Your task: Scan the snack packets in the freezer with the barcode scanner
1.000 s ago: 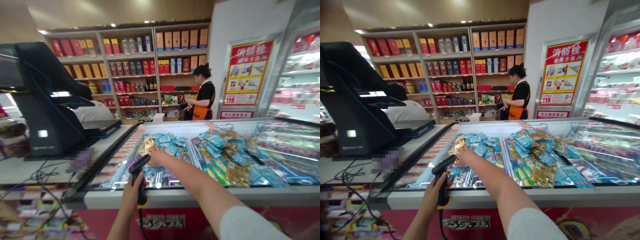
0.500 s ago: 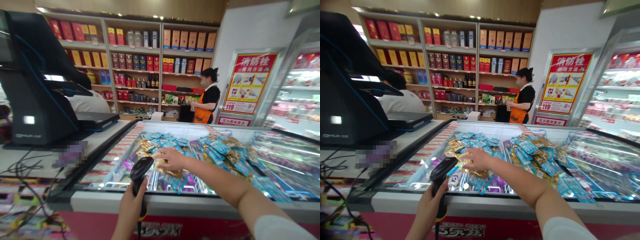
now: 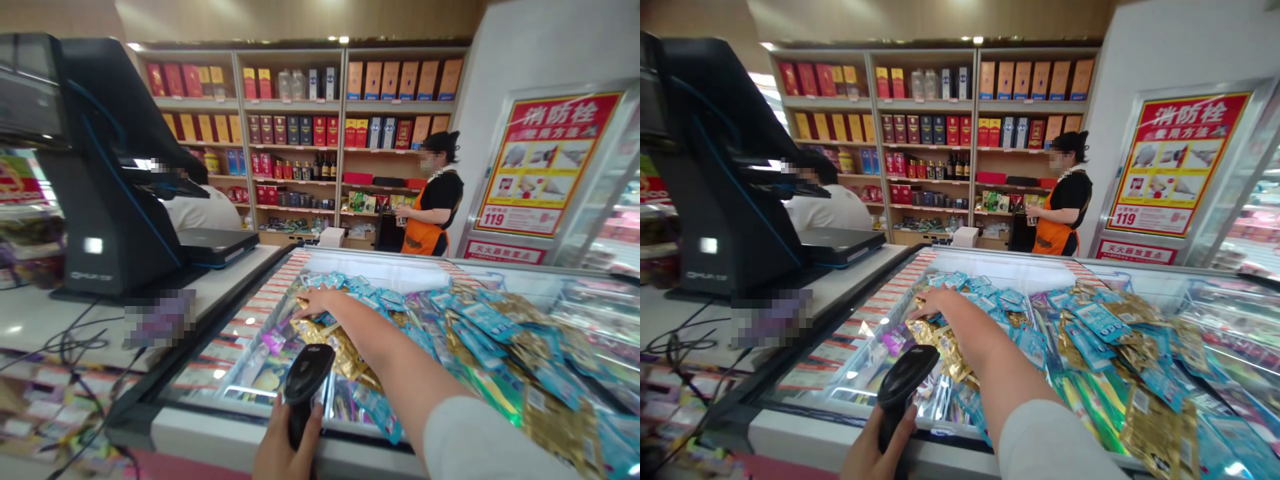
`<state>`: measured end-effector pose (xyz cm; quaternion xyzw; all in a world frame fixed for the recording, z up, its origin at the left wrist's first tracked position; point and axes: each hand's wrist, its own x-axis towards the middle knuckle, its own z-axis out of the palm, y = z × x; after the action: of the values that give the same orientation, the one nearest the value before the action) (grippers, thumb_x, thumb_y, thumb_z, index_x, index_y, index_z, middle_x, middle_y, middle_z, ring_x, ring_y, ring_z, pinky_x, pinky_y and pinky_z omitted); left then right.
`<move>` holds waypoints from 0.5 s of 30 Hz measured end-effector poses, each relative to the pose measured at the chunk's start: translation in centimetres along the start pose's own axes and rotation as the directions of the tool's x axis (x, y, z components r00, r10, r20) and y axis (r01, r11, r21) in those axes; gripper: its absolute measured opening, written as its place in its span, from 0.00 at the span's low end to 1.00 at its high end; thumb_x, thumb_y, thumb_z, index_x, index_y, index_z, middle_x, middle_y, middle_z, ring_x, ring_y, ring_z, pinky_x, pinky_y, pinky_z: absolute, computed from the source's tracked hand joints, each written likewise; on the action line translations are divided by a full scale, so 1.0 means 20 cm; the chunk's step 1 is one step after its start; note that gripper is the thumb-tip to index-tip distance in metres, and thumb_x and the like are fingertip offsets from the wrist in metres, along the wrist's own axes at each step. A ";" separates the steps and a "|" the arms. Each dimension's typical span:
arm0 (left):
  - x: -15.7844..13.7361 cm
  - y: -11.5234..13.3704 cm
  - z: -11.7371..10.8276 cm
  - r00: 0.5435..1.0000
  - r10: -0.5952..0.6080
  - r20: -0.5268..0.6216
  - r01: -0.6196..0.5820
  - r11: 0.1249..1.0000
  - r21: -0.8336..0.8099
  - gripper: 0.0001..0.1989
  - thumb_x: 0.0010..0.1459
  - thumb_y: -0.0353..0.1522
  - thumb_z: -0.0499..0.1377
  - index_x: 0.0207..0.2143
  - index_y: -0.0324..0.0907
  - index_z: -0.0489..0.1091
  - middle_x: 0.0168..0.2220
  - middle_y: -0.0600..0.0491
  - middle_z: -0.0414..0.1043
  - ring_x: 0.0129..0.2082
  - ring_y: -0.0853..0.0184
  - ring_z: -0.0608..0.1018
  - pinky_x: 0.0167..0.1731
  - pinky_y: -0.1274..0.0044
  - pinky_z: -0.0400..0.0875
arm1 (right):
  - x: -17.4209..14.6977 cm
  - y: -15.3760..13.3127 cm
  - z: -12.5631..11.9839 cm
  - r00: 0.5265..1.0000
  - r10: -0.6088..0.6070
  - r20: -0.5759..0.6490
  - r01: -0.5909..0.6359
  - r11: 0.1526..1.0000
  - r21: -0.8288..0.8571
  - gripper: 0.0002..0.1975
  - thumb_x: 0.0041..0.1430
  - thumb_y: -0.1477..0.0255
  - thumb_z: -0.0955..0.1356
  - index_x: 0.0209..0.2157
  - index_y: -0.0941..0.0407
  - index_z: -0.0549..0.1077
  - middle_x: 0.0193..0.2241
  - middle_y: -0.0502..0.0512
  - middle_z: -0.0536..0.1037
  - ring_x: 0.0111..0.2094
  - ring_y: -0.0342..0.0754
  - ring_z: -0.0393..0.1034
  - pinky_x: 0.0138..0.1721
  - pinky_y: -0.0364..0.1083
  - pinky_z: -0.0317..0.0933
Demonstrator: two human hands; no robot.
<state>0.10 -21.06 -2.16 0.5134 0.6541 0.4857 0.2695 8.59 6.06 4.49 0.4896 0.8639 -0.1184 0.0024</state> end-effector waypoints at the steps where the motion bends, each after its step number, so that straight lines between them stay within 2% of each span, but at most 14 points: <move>1: 0.00 0.00 0.00 1.000 -0.006 0.003 0.006 1.000 -0.006 0.22 0.45 0.48 0.58 0.38 0.44 0.73 0.39 0.47 0.77 0.44 0.50 0.75 0.39 0.69 0.70 | -0.02 0.01 0.00 1.000 -0.019 0.019 0.019 1.000 -0.004 0.48 0.34 0.41 0.69 0.59 0.39 0.58 0.63 0.57 0.52 0.61 0.74 0.43 0.53 0.73 0.41; 4: 0.00 -0.02 0.00 1.000 -0.025 0.017 0.025 1.000 -0.017 0.22 0.46 0.49 0.57 0.37 0.43 0.73 0.38 0.46 0.77 0.44 0.50 0.75 0.39 0.69 0.70 | -0.13 0.06 0.02 0.992 -0.117 0.055 0.119 0.992 -0.037 0.47 0.35 0.41 0.69 0.59 0.38 0.58 0.63 0.57 0.52 0.61 0.71 0.45 0.55 0.70 0.43; 10: 0.00 -0.05 0.00 0.999 -0.045 0.011 0.045 0.998 -0.036 0.23 0.45 0.52 0.56 0.33 0.45 0.72 0.35 0.47 0.78 0.44 0.49 0.75 0.39 0.69 0.69 | -0.43 0.14 0.06 0.963 -0.264 0.060 0.269 0.955 -0.122 0.39 0.44 0.44 0.66 0.58 0.38 0.59 0.60 0.55 0.59 0.60 0.67 0.49 0.57 0.65 0.45; 13: 0.01 -0.06 0.00 0.998 -0.052 0.025 0.053 0.998 -0.045 0.24 0.45 0.53 0.55 0.33 0.45 0.73 0.35 0.47 0.78 0.43 0.49 0.76 0.39 0.70 0.69 | -0.51 0.16 0.02 0.933 -0.339 0.117 0.351 0.931 -0.101 0.35 0.45 0.45 0.66 0.55 0.40 0.65 0.56 0.54 0.65 0.58 0.62 0.57 0.56 0.59 0.50; 15: 0.01 -0.06 0.00 0.998 -0.059 0.035 0.061 0.997 -0.054 0.24 0.44 0.53 0.56 0.34 0.45 0.73 0.34 0.48 0.78 0.42 0.50 0.76 0.39 0.70 0.69 | -0.50 0.16 -0.04 0.918 -0.368 0.151 0.377 0.926 -0.034 0.30 0.48 0.46 0.65 0.51 0.42 0.70 0.55 0.51 0.67 0.56 0.58 0.60 0.56 0.53 0.53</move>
<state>-0.54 -20.91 -3.21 0.4941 0.6510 0.4865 0.3089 16.56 -0.62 5.86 0.3064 0.9421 -0.1239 0.0564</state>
